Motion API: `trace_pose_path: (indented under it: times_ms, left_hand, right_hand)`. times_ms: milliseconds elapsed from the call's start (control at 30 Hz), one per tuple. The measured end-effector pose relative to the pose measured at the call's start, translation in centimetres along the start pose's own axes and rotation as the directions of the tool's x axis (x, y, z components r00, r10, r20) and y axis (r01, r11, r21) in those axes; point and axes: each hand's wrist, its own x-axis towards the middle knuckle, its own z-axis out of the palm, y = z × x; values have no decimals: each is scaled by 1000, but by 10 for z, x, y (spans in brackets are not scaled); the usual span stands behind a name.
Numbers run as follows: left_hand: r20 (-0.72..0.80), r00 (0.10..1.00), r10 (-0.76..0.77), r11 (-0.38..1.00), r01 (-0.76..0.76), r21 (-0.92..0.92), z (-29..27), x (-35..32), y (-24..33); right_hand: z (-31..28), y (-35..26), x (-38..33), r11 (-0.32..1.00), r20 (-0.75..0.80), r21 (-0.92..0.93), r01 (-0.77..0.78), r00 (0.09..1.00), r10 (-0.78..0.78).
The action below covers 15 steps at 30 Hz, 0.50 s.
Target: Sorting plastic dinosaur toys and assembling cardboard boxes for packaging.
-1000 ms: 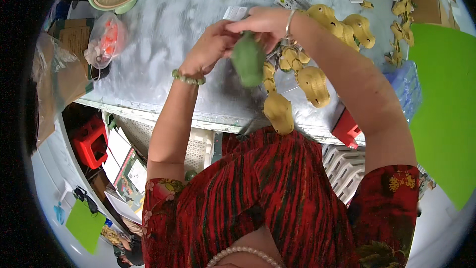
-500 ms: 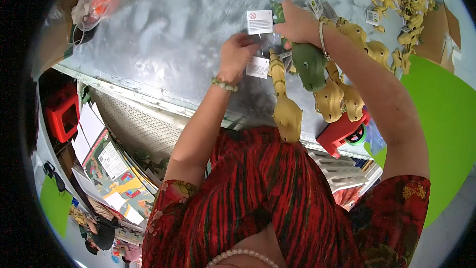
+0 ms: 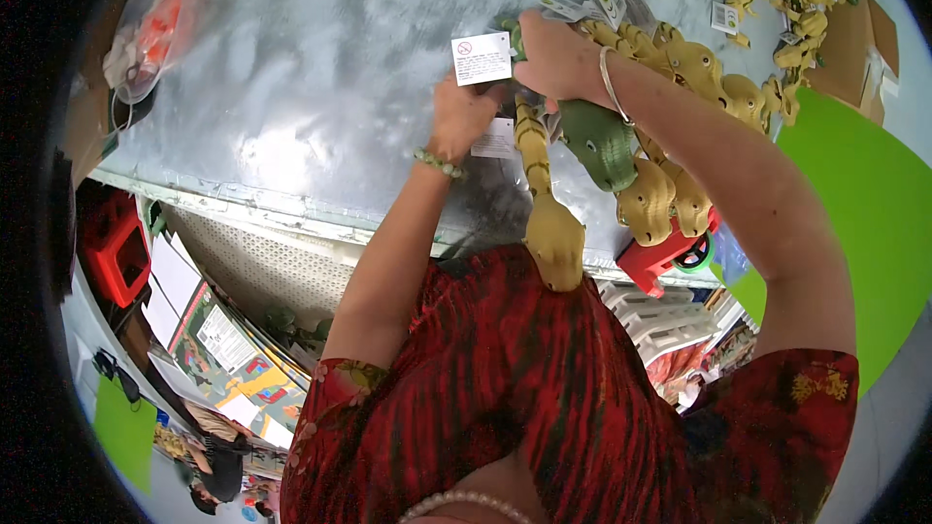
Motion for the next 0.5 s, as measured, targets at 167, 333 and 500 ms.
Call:
trace_pose_path:
  times_ms: [167, 333, 500]
  left_hand:
    - [-46, 997, -58, 998, 59, 15, 1, -2, 2]
    - [-69, 994, -85, 995, 88, 41, 3, -6, 0]
    - [-9, 998, -55, 996, 55, 68, -6, -8, 5]
  right_hand:
    - [5, -4, 3, 993, -16, 84, -83, 996, 84]
    - [6, 9, 7, 988, -16, 142, -67, 997, 70]
    - [27, 11, -3, 1000, -179, -3, 21, 984, -21]
